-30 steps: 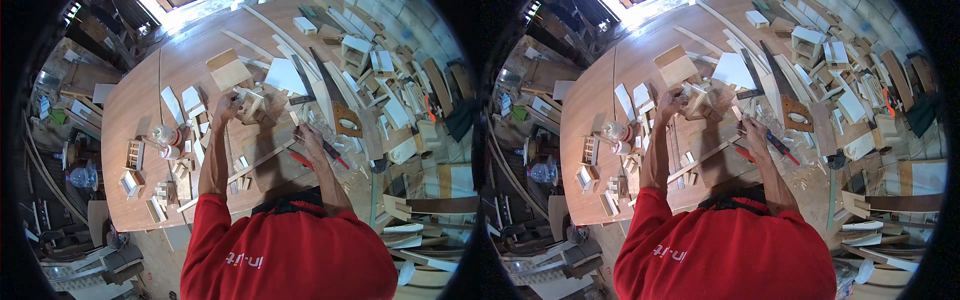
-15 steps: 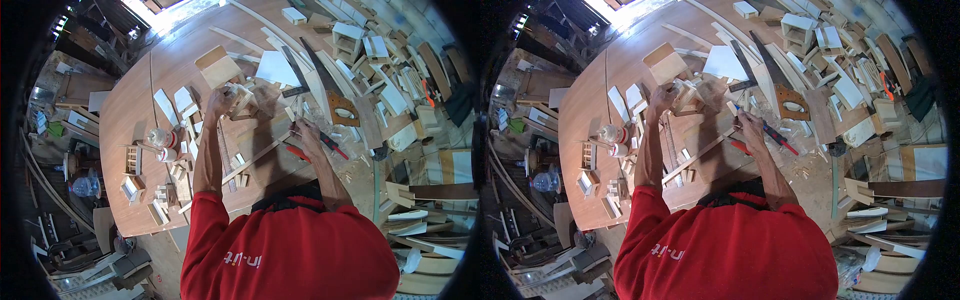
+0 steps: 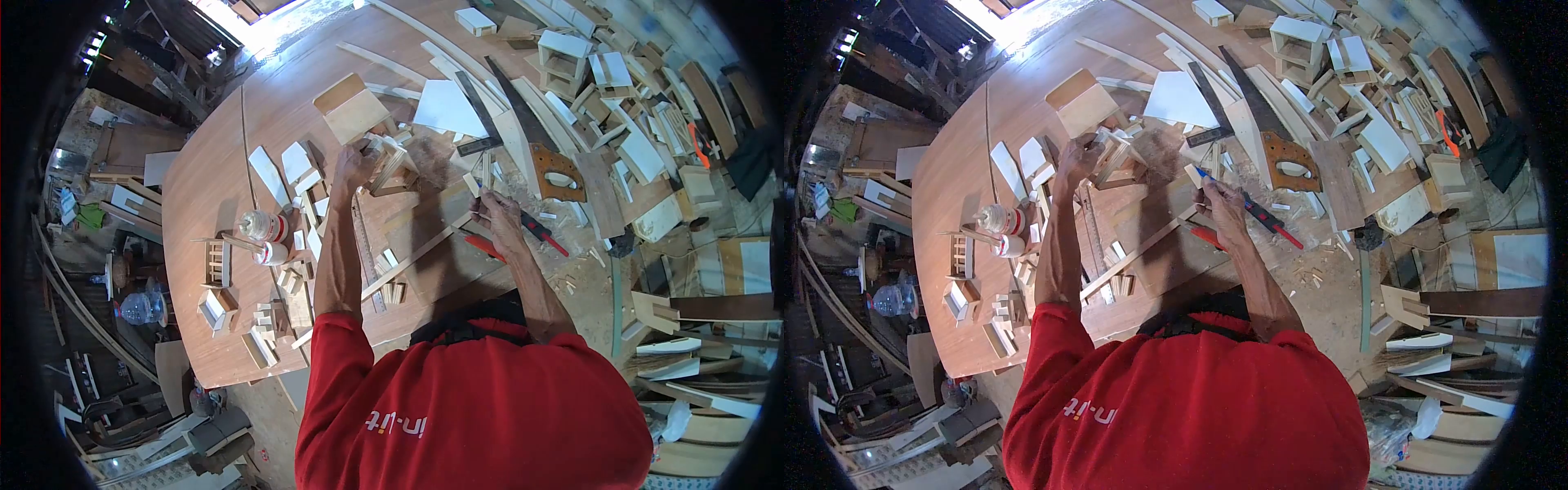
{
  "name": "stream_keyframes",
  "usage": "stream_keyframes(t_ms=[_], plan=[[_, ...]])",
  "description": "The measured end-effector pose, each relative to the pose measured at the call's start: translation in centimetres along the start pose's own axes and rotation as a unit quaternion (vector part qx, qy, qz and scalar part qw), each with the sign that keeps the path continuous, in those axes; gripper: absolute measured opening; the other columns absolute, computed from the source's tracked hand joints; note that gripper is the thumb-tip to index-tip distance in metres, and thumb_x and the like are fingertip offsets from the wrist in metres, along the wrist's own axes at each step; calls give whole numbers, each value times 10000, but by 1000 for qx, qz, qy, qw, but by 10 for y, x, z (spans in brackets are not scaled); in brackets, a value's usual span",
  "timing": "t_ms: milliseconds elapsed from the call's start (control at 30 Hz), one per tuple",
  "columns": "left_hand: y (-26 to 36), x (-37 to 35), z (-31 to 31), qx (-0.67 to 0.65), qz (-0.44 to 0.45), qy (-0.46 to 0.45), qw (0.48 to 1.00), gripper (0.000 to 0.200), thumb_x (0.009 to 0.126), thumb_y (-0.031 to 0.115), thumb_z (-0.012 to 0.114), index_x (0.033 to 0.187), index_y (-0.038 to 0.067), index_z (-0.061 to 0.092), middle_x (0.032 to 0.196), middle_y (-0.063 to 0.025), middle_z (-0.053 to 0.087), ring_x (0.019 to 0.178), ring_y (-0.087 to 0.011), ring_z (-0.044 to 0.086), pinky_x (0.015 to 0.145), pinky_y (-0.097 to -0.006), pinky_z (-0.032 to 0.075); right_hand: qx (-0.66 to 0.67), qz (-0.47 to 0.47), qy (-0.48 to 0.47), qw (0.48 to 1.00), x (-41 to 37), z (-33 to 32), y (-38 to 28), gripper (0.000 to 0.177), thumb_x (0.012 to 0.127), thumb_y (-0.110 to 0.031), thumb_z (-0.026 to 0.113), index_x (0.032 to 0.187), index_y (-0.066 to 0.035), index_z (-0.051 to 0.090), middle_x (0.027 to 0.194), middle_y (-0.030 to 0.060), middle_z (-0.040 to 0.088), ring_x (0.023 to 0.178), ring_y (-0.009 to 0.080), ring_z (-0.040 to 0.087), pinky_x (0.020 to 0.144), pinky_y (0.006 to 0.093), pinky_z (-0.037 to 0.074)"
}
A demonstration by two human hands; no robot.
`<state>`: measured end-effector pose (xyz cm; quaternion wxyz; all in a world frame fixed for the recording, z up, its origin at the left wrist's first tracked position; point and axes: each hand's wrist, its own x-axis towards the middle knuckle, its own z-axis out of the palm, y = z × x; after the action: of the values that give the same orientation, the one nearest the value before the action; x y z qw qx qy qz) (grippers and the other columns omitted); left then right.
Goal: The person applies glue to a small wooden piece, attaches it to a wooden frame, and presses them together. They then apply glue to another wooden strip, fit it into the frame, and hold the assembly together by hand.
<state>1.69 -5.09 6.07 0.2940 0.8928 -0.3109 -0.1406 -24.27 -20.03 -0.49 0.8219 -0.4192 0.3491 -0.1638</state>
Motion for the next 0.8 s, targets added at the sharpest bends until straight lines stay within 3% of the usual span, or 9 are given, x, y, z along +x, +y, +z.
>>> stream_keyframes(t_ms=[67,133,267,367,433,533,600,667,800], plan=[[0,-1,0,-15,-24,-7,1000,297,824,247,603,1052,65,661,785,-154,663,699,-262,646,678,-377,483,-1,1,0,1000,-1,1,-1,290,906,-301,618,1041,-45,644,824,20,652,753,95,619,677,248,518],[-8,1,4,8,52,41,998,306,825,243,604,1066,62,657,831,-171,674,741,-276,654,705,-373,490,-3,5,1,1000,-1,1,0,271,909,-294,613,1024,-50,638,837,25,648,769,103,619,698,258,520],[-22,10,9,44,30,28,998,294,821,211,607,1042,23,652,878,-201,673,788,-305,656,727,-376,493,-8,7,-4,1000,-1,-1,2,260,908,-294,614,1021,-60,630,858,28,643,791,111,620,726,270,521],[-22,6,13,-42,60,85,994,249,809,147,610,998,-9,653,930,-219,666,845,-328,650,761,-371,497,-9,9,-11,1000,-3,1,0,272,904,-303,620,1029,-62,628,858,28,642,791,111,619,726,274,520],[-3,-10,10,29,155,289,944,279,795,117,601,1046,-4,623,971,-223,648,899,-350,631,796,-376,484,-3,12,-11,1000,-5,2,0,275,906,-305,616,1035,-62,627,855,28,641,790,112,618,726,277,521],[59,-63,11,-60,109,241,962,268,803,83,605,1051,-19,611,994,-195,652,942,-298,631,832,-339,474,23,21,-27,999,-8,7,-3,270,917,-299,601,1048,-64,624,850,33,641,789,123,619,727,287,520],[50,-79,58,-289,96,138,942,239,823,55,591,1048,-24,606,951,-132,660,931,-232,627,826,-322,471,39,29,-45,998,-11,10,-1,261,925,-291,589,1055,-67,623,848,36,642,789,132,620,726,292,520],[67,-99,82,-391,59,88,914,209,847,60,579,1037,-17,619,904,-74,658,866,-163,617,807,-308,471,91,53,-92,990,-14,12,4,230,942,-274,560,1058,-85,622,869,39,645,791,152,626,733,312,522],[84,-120,99,-463,52,17,885,197,860,66,588,1040,1,634,872,-59,664,771,-136,618,745,-289,493,151,60,-145,976,-22,10,16,264,943,-311,552,1044,-78,624,947,40,649,891,166,634,759,321,522]])
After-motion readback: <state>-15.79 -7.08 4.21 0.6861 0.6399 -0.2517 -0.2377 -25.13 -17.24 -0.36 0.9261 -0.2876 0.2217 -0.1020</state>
